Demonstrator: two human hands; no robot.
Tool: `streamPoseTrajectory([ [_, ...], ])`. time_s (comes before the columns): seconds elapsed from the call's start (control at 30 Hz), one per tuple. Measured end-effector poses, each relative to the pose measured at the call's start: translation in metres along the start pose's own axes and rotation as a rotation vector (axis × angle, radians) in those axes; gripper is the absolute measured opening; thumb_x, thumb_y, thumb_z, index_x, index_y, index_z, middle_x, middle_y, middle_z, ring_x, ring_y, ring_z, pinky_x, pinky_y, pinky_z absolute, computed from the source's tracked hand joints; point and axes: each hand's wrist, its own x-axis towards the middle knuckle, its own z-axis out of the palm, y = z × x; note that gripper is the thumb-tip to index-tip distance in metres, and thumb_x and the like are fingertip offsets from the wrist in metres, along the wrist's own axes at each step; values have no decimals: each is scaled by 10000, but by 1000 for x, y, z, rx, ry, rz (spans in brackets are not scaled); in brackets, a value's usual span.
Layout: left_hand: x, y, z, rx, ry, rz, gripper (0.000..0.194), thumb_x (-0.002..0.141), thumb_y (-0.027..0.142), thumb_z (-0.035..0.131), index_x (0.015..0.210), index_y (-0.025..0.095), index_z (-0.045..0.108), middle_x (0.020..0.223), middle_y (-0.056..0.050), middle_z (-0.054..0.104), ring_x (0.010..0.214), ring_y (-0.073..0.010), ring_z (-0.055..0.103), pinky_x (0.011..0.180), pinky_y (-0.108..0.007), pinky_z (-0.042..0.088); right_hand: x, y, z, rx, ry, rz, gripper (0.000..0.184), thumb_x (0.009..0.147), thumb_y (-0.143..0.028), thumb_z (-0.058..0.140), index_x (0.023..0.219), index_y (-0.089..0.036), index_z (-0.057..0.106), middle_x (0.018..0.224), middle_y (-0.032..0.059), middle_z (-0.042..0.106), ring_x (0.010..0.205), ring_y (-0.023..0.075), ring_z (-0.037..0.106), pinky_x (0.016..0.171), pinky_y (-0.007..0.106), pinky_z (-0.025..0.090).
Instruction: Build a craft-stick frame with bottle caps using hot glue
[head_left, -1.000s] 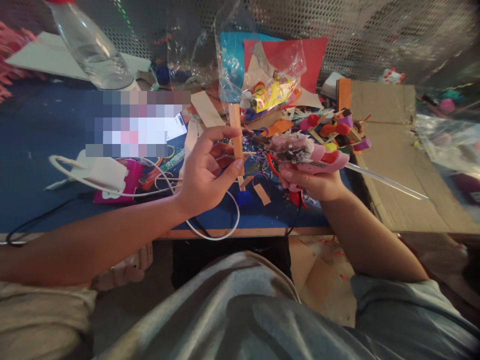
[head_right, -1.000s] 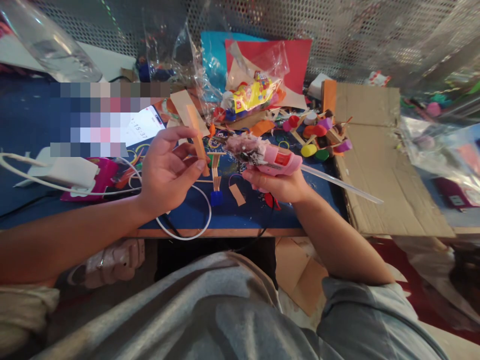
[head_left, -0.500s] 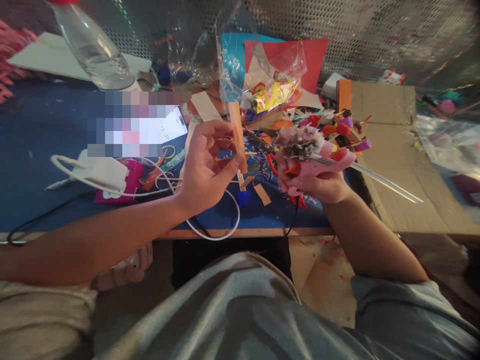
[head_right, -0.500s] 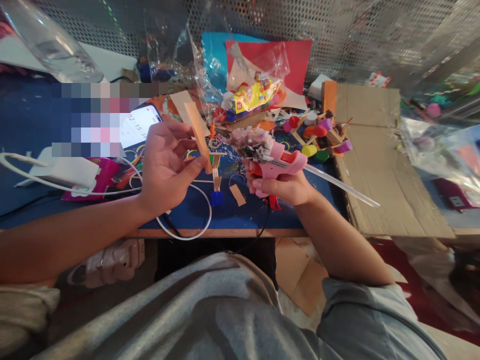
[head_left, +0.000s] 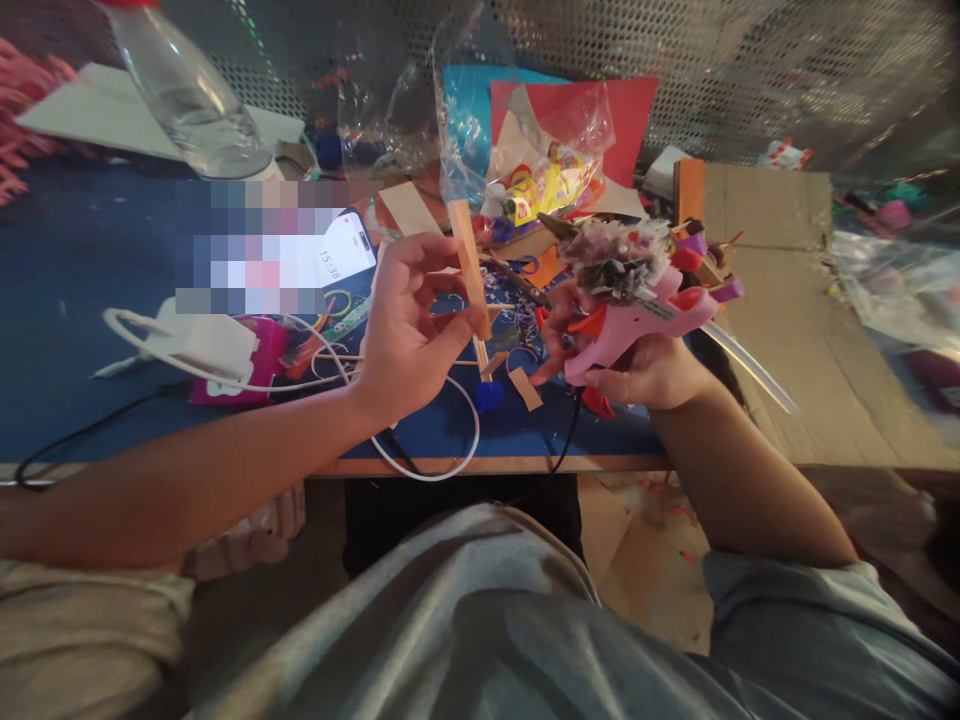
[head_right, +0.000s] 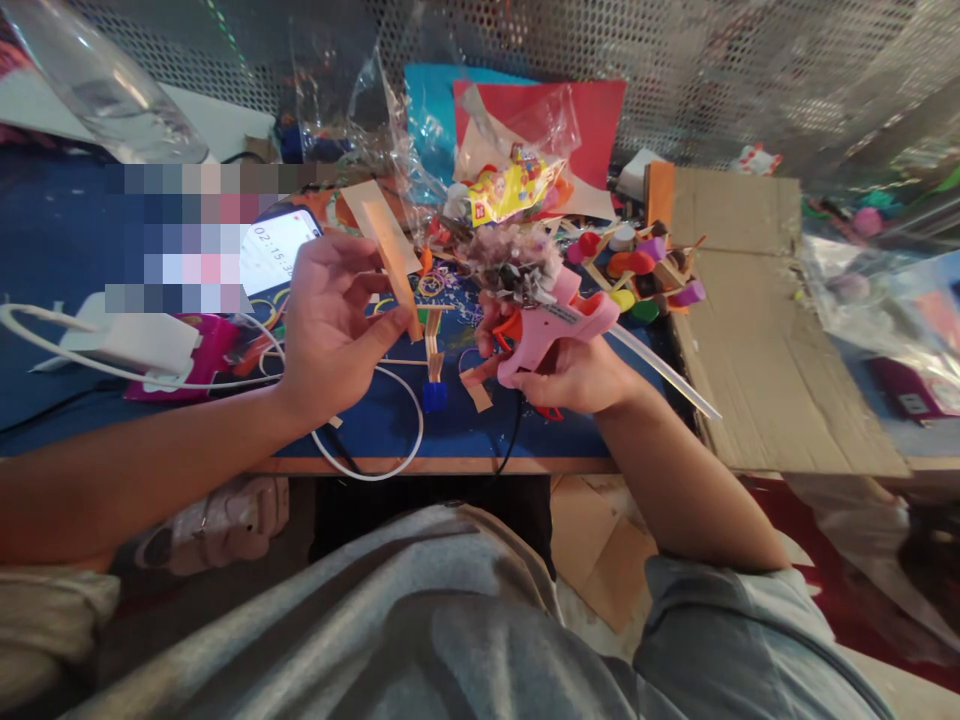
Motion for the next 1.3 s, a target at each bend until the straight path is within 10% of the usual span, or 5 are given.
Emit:
streamPoseTrajectory([
  [0.27, 3, -8, -5, -1, 1, -20, 578, 986, 597, 856, 1435, 377, 565, 1328, -86, 669, 1013, -207, 734, 620, -261, 691, -7, -29, -12, 38, 264, 28, 540, 749, -404, 1055, 1164, -324, 720, 1137, 22, 724, 922, 188, 716, 1004, 512, 750],
  [0.53, 4, -11, -3, 7, 24, 17, 584, 967, 608, 866, 1423, 373, 587, 1280, -92, 681, 1011, -220, 727, 679, -302, 707, -65, -9, -71, -40, 659, 137, 384, 792, -470, 1038, 1026, -261, 817, 941, 48, 786, 834, 185, 745, 827, 337, 695],
  [1.1, 6, -14, -7, -34, -19, -18, 613, 954, 566, 901, 1436, 377, 573, 1266, -67, 745, 965, -191, 771, 811, -343, 723, -94, 26, -109, -65, 646, 385, 475, 639, -432, 1112, 996, -224, 878, 902, 47, 858, 661, 124, 743, 611, 189, 662],
  [1.3, 5, -12, -6, -98, -40, -84, 594, 980, 520, 894, 1424, 352, 536, 1137, -32, 773, 915, -180, 793, 750, -308, 710, -103, -12, -91, -830, 769, 620, 342, 920, -532, 865, 996, -199, 884, 605, 23, 734, 546, 182, 659, 559, 314, 516],
])
